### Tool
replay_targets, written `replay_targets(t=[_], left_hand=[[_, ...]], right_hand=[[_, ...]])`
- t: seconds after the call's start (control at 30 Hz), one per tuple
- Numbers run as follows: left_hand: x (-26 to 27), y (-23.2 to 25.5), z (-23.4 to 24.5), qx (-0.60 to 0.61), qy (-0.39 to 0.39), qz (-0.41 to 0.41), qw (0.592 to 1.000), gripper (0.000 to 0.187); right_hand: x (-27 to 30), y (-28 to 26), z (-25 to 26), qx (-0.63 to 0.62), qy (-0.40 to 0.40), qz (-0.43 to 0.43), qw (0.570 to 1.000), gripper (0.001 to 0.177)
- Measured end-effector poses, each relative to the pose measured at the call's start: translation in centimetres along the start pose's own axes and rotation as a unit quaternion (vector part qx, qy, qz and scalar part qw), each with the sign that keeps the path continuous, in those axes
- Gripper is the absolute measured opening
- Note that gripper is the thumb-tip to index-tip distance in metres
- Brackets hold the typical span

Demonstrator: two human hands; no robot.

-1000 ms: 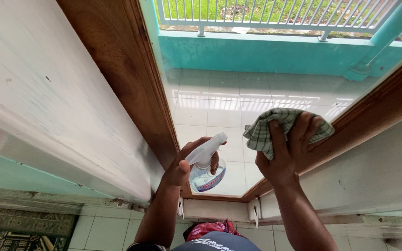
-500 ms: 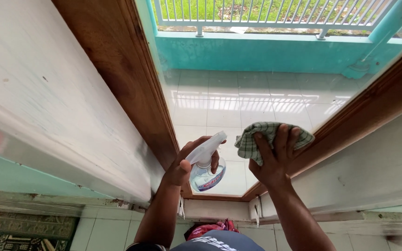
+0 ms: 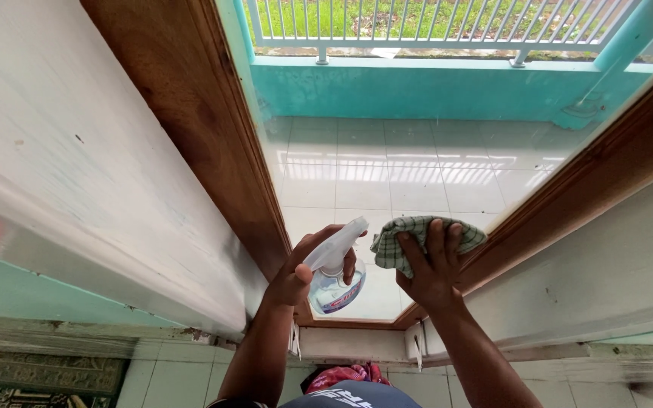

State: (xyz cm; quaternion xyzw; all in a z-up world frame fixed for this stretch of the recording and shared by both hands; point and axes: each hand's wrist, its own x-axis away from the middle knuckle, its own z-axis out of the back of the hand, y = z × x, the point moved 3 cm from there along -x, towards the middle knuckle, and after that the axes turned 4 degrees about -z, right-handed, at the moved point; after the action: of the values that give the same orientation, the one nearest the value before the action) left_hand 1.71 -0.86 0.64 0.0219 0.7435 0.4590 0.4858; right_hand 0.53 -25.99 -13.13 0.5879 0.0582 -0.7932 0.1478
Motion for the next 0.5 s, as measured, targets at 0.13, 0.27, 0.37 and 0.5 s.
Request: replay_targets(t=[0.13, 0.27, 0.37, 0.5], left_hand=[[0.1, -0.6, 0.1, 0.006, -0.002, 0.001, 1.0, 0.111], [0.4, -0.8, 0.0, 0.01, 0.0, -0.005, 1.0, 0.111], [-0.1, -0.3, -0.1, 0.006, -0.005, -0.011, 1.0, 0.109], [0.0, -0.2, 0.0, 0.004, -0.004, -0.013, 1.0, 0.109]], right_hand=[[0.3, 1.2, -0.6, 0.026, 0.004, -0.002, 1.0, 0.055], [-3.8, 1.5, 1.2, 0.0, -0.001, -0.003, 1.0, 0.057], [-6.6, 1.7, 1.9, 0.001, 0.019, -0.005, 1.0, 0.065], [-5.7, 1.7, 1.4, 0.013, 0.041, 0.002, 0.999, 0.077]])
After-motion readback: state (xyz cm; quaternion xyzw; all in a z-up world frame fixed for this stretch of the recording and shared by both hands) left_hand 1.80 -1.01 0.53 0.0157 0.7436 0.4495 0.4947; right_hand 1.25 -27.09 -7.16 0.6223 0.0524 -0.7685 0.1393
